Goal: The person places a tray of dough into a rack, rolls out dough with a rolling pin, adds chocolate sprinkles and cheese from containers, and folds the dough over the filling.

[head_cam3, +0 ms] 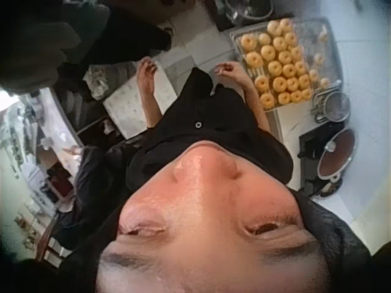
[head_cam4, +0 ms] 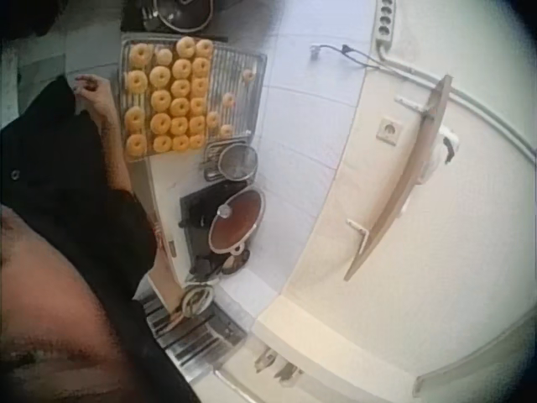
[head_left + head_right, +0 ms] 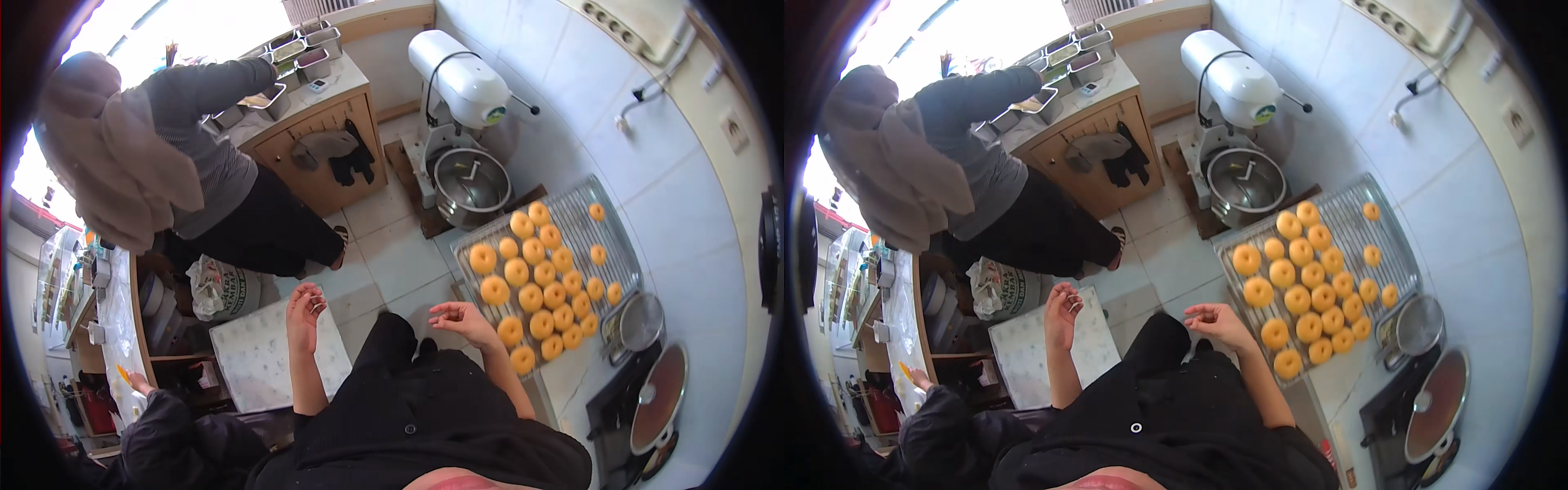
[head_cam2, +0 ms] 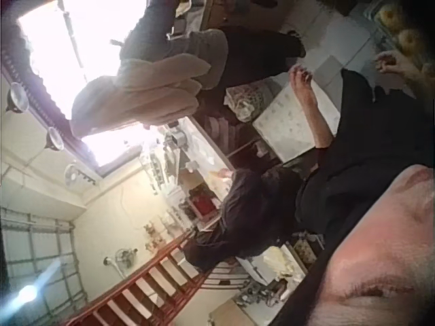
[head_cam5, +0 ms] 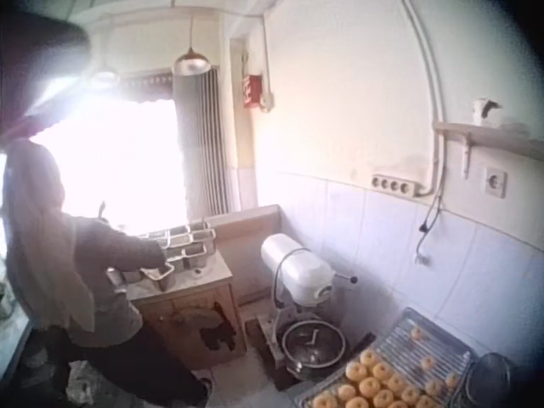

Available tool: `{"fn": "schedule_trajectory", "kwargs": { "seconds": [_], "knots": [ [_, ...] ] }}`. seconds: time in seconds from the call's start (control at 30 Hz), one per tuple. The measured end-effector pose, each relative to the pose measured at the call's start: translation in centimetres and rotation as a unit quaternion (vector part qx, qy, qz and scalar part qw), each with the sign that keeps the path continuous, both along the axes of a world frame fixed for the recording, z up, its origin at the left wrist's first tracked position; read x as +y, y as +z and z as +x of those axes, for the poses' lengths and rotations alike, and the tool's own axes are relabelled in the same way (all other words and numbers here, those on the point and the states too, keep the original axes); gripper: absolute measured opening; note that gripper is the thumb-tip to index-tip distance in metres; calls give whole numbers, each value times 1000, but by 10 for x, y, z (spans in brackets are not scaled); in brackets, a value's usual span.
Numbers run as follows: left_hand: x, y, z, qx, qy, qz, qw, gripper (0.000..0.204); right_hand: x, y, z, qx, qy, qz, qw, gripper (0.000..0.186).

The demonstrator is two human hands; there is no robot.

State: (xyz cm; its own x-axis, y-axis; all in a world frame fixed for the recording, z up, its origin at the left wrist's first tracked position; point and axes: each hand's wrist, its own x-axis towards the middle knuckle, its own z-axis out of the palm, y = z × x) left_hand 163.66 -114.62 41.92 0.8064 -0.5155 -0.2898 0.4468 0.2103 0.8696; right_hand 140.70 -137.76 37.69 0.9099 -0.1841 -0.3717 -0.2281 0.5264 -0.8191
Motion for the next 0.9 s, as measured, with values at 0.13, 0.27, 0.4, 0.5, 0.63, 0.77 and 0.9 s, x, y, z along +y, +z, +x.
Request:
{"fn": "schedule_trajectory", "kwargs": {
  "seconds": [0.13, 0.27, 0.4, 0.5, 0.63, 0.77, 0.9],
  "knots": [
    [-64, -23, 94, 46, 16, 45, 998, 20, -65, -8, 97, 19, 18, -4, 1000, 31],
    [-143, -28, 207, 41, -41, 45, 997, 20, -132, -16, 207, 8, -32, 22, 999, 32],
    [-218, -12, 313, 20, -83, 28, 996, 18, -191, -7, 325, -21, -88, 99, 991, 37],
    [-265, -13, 376, 19, -124, 41, 991, 18, -230, 1, 399, -19, -134, 84, 987, 34],
    [-329, -5, 438, 38, -147, 47, 987, 18, -286, 1, 468, 40, -149, 73, 985, 31],
    [-387, -11, 498, 37, -133, 52, 989, 18, -351, -26, 548, 34, -136, 14, 990, 26],
    [-437, -13, 553, 17, -92, 52, 994, 18, -423, -46, 633, 25, -117, 10, 993, 16]
  ]
}}
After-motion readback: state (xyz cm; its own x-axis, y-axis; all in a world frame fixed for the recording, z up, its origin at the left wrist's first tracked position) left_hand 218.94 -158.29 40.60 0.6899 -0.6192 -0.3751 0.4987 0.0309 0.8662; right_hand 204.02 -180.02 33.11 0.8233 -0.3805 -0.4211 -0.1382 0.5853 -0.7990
